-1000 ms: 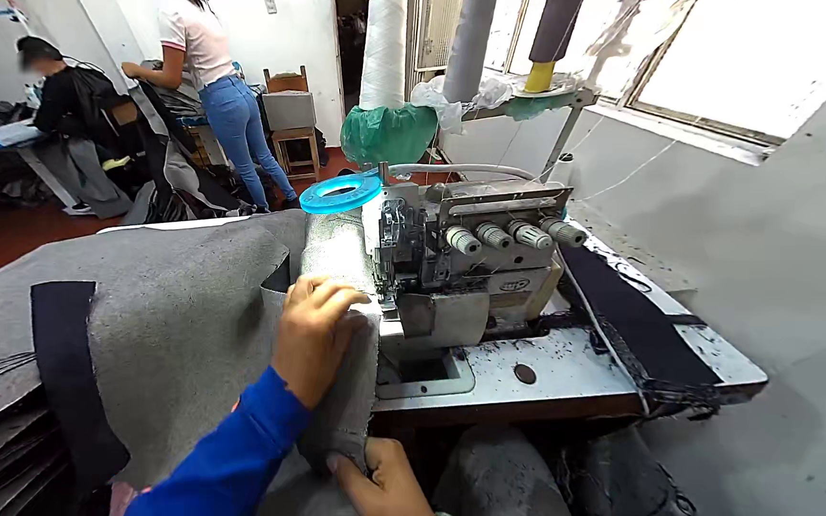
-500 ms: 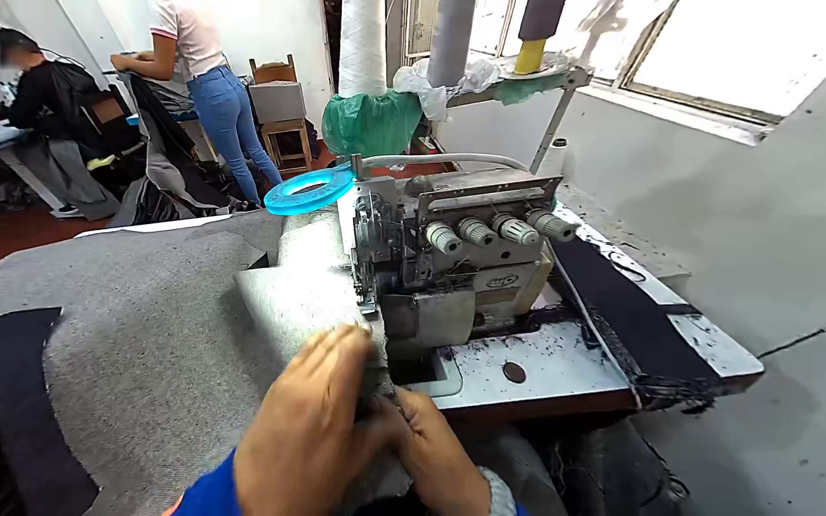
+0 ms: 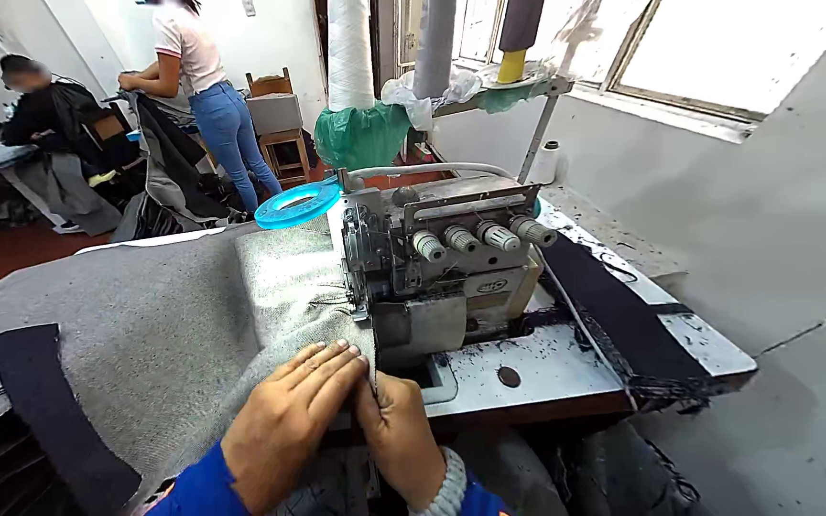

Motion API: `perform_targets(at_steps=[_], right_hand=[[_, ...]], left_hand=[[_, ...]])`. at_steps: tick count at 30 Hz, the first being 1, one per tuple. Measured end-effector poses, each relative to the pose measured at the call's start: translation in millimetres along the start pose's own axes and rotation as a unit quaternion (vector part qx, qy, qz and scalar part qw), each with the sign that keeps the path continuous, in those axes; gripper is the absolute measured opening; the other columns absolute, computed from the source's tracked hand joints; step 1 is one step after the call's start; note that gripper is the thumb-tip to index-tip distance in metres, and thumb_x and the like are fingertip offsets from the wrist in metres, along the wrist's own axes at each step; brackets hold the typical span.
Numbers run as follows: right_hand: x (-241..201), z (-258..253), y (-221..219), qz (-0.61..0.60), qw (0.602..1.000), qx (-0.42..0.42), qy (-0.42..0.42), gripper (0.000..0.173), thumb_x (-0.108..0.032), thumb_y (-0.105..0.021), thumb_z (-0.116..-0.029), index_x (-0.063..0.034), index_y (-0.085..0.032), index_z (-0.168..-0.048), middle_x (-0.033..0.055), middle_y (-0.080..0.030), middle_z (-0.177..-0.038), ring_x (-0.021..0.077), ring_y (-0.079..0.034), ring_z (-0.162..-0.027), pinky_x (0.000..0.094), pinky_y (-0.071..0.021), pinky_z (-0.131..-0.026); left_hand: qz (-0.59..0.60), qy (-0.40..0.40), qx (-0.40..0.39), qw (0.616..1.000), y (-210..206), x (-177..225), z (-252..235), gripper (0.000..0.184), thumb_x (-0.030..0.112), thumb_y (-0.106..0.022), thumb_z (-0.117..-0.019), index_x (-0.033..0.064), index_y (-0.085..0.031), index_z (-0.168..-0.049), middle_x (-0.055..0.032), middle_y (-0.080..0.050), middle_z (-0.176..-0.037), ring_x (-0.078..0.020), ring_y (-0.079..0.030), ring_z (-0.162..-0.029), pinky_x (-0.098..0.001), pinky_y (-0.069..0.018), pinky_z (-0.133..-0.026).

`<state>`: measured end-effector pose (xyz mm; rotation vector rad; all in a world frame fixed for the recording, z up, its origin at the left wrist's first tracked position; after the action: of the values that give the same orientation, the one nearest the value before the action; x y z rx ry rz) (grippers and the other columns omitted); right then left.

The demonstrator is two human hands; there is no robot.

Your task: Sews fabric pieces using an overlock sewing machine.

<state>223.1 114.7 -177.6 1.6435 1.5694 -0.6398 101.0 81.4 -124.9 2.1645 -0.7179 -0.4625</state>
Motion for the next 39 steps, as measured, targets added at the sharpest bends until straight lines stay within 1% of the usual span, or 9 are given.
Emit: perform_targets(at_steps=[11, 15, 18, 24, 26, 28, 31, 34, 39], right_hand=[[22, 26, -4, 0.127, 0.982, 0.047, 0.135, 0.039, -0.018, -0.047, -0.1021, -0.0055, -0.055, -0.066, 0.0037, -0.049, -0.054, 0.0103, -0.052, -0.047, 0.0214, -0.0459, -0.046], [50, 32, 19, 0.233, 0.962, 0.053, 0.132, 0.033, -0.019, -0.047, -0.1013, -0.0010, -0.070, -0.087, 0.0113, -0.072, -0.083, 0.0202, -0.072, -0.082, 0.0294, -0.0583, -0.080], [62, 32, 17, 0.390, 0.905, 0.048, 0.165, 0.035, -0.023, -0.049, -0.0996, -0.0059, -0.071, -0.080, 0.0069, -0.073, -0.075, 0.0227, -0.073, -0.075, 0.0377, -0.0592, -0.074], [65, 43, 9, 0.465, 0.876, -0.017, 0.130, 0.046, -0.031, -0.044, -0.0969, -0.0010, -0.074, -0.080, 0.0140, -0.071, -0.071, 0.0324, -0.071, -0.066, 0.0472, -0.0545, -0.059], [68, 48, 11, 0.452, 0.881, -0.045, 0.131, 0.044, -0.029, -0.046, -0.0957, 0.0008, -0.074, -0.079, 0.0163, -0.071, -0.072, 0.0354, -0.071, -0.066, 0.0495, -0.0536, -0.058], [67, 49, 13, 0.441, 0.885, -0.069, 0.133, 0.040, -0.025, -0.049, -0.0952, 0.0021, -0.074, -0.080, 0.0180, -0.071, -0.074, 0.0374, -0.071, -0.068, 0.0509, -0.0537, -0.060], [68, 49, 14, 0.436, 0.886, -0.070, 0.144, 0.039, -0.023, -0.048, -0.0947, 0.0021, -0.072, -0.077, 0.0184, -0.070, -0.071, 0.0376, -0.070, -0.066, 0.0507, -0.0518, -0.058], [71, 50, 15, 0.434, 0.885, -0.074, 0.150, 0.037, -0.020, -0.049, -0.0952, 0.0022, -0.072, -0.077, 0.0190, -0.069, -0.070, 0.0381, -0.069, -0.065, 0.0505, -0.0510, -0.057], [69, 47, 16, 0.417, 0.891, -0.103, 0.149, 0.034, -0.017, -0.050, -0.0958, 0.0042, -0.070, -0.078, 0.0214, -0.068, -0.071, 0.0406, -0.069, -0.067, 0.0517, -0.0511, -0.059]], left_hand=[[-0.012, 0.048, -0.001, 0.999, -16, -38, 3, 0.033, -0.006, -0.053, -0.0900, 0.0074, -0.078, -0.107, -0.0073, -0.078, -0.111, -0.0228, -0.074, -0.110, -0.0362, -0.0576, -0.099], [-0.127, 0.218, 0.088, 0.964, -24, -50, 66, 0.040, 0.001, -0.053, -0.0906, 0.0039, -0.071, -0.127, -0.0227, -0.067, -0.132, -0.0513, -0.059, -0.126, -0.0691, -0.0433, -0.104], [-0.069, 0.420, -0.042, 0.904, -50, -93, 92, 0.075, 0.003, -0.067, -0.0875, -0.0001, -0.037, -0.157, -0.0379, -0.041, -0.152, -0.0677, -0.036, -0.136, -0.0851, -0.0245, -0.105], [0.044, 0.495, -0.294, 0.816, -104, -160, 41, 0.058, 0.004, -0.059, -0.0993, -0.0058, -0.039, -0.153, -0.0246, -0.022, -0.167, -0.0525, -0.023, -0.151, -0.0645, -0.0222, -0.121], [0.035, 0.455, -0.383, 0.803, -78, -163, 30, 0.053, 0.010, -0.065, -0.0969, -0.0092, -0.049, -0.144, -0.0333, -0.047, -0.148, -0.0512, -0.047, -0.136, -0.0651, -0.0378, -0.112], [0.012, 0.406, -0.436, 0.803, -27, -162, 27, 0.035, 0.018, -0.068, -0.0968, -0.0031, -0.067, -0.124, -0.0281, -0.066, -0.124, -0.0453, -0.062, -0.120, -0.0670, -0.0469, -0.100], [-0.086, 0.411, -0.335, 0.844, 91, -159, 65, 0.030, 0.023, -0.067, -0.0994, 0.0026, -0.071, -0.121, -0.0205, -0.068, -0.123, -0.0390, -0.063, -0.120, -0.0604, -0.0478, -0.103], [-0.162, 0.509, -0.325, 0.780, 199, -166, 140, 0.026, 0.031, -0.069, -0.0986, 0.0062, -0.077, -0.104, -0.0171, -0.074, -0.099, -0.0375, -0.070, -0.098, -0.0646, -0.0519, -0.089], [-0.150, 0.490, -0.365, 0.777, 239, -174, 163, 0.026, 0.023, -0.065, -0.1014, 0.0019, -0.075, -0.089, -0.0157, -0.071, -0.082, -0.0333, -0.069, -0.082, -0.0586, -0.0523, -0.080]])
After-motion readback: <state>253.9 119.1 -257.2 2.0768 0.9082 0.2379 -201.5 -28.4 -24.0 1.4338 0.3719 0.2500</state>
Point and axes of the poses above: each hand's wrist, its own z-axis away from the middle knuckle, its own y-axis out of the back of the hand, x = y × z, the point moved 4 cm from there along -z, towards the middle knuckle
